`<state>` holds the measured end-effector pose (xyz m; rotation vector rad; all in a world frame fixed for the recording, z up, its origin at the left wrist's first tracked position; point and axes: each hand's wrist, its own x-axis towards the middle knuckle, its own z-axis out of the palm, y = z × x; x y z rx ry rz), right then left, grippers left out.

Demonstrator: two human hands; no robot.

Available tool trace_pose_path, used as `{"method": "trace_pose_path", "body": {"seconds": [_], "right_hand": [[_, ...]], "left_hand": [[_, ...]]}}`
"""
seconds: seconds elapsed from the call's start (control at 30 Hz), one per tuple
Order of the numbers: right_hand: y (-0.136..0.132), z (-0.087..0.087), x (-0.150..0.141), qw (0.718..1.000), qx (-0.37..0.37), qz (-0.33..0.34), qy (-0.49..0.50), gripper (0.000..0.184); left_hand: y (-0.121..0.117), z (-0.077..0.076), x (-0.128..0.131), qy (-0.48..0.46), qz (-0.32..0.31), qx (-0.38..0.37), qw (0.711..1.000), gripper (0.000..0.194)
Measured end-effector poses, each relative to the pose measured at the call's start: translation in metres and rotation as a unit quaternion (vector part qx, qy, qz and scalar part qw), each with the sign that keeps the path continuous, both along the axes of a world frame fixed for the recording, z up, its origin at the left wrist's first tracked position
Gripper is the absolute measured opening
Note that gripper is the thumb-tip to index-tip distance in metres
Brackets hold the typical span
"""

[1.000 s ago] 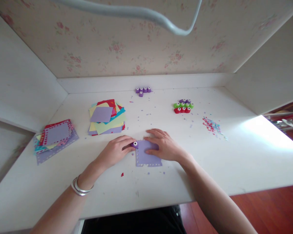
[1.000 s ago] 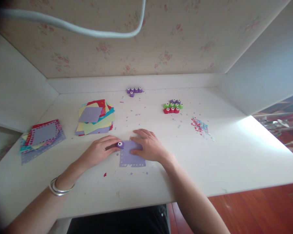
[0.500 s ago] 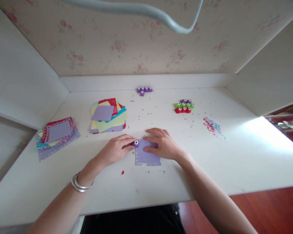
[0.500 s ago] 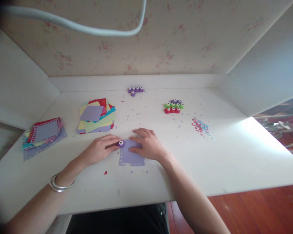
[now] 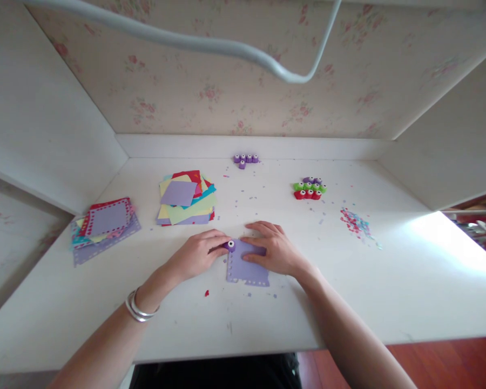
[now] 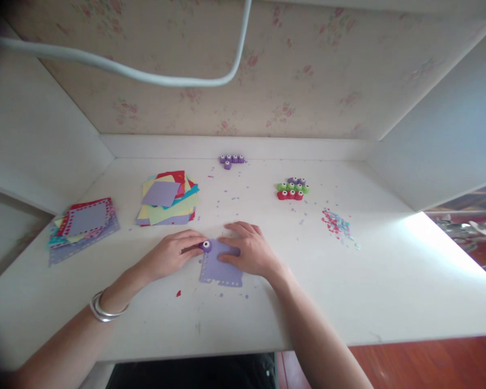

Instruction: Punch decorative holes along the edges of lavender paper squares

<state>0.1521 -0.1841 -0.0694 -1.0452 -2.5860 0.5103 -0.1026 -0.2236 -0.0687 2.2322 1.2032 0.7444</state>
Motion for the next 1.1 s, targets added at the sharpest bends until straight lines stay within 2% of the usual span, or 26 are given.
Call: {"method": "trace_pose_path", "body": {"seconds": [0.3, 1.1], "right_hand": [[-0.0003, 0.0005, 0.0003, 1.0, -0.001, 0.001, -0.003, 0.038], [-0.001, 0.0029, -0.0004, 1.0, 0.004, 0.001, -0.01, 0.038]], "left_hand": [[-0.0004, -0.0032, -0.0013, -0.004, 0.008, 0.01, 1.0, 0.024], [-0.0015, 0.0019, 0.0006, 0.0, 0.01, 0.004, 1.0, 0.027]]}}
